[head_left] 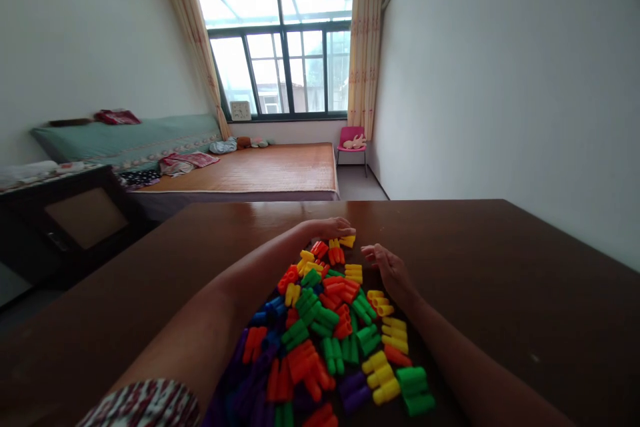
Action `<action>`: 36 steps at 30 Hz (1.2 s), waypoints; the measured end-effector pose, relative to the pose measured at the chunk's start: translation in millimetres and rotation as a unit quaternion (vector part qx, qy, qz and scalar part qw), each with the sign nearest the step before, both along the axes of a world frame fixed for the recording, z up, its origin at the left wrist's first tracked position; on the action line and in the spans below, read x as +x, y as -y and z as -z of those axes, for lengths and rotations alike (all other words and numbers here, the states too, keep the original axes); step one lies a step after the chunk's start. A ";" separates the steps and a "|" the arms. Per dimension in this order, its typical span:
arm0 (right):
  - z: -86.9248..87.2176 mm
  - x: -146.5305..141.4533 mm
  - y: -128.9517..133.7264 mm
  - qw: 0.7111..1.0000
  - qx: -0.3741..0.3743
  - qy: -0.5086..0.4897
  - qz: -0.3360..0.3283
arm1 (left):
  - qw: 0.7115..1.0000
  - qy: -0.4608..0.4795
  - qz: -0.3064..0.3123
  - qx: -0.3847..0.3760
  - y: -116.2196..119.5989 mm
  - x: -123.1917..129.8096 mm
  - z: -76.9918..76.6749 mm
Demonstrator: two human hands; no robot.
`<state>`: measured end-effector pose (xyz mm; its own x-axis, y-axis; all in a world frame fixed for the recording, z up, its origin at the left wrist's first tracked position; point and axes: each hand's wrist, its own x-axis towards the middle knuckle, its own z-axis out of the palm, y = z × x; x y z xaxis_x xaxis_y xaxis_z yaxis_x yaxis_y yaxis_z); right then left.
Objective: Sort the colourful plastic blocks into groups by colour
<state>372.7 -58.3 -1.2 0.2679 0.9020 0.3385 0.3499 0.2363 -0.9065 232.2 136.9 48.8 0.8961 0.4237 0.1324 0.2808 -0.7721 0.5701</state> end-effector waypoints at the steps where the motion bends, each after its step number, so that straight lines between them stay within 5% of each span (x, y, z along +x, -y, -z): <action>1: 0.6 0.4 -0.7 1.000 -0.003 -0.006 0.001 | 0.999 -0.018 0.035 -0.021 9.0 -6.6 -6.1; 4: 0.9 1.4 -2.0 1.000 -0.008 -0.019 0.005 | 0.990 -0.080 0.094 -0.067 37.9 -40.1 -28.4; 9: 2.5 5.8 -2.6 1.000 -0.008 -0.017 0.007 | 0.996 0.017 -0.086 -0.012 87.7 -136.9 -53.8; 13: 10.8 12.5 -5.1 0.999 -0.021 -0.021 -0.012 | 0.967 0.054 -0.244 0.044 139.7 -230.1 -45.7; 17: 13.3 18.3 -9.9 0.997 -0.026 -0.076 -0.021 | 0.957 0.016 -0.271 0.103 206.3 -283.8 -25.9; 21: 3.7 19.3 -6.8 0.989 -0.079 -0.118 -0.042 | 0.963 -0.055 -0.182 0.188 268.8 -272.7 -16.8; 25: -0.8 15.7 17.4 0.984 -0.118 -0.128 -0.037 | 0.964 -0.084 -0.032 0.250 298.8 -236.4 -11.9; 31: 7.5 6.7 57.4 0.991 -0.114 -0.066 -0.022 | 0.955 -0.089 -0.030 0.280 280.5 -205.0 -0.1; 36: 13.9 3.3 60.3 0.990 -0.082 -0.117 -0.009 | 0.949 -0.058 -0.065 0.304 258.9 -188.8 1.0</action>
<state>376.0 -118.6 -15.1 0.3049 0.9450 0.1184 0.1229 0.0843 -0.9888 43.4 -122.0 47.9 0.8645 0.4088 0.2924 0.4303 -0.9026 -0.0103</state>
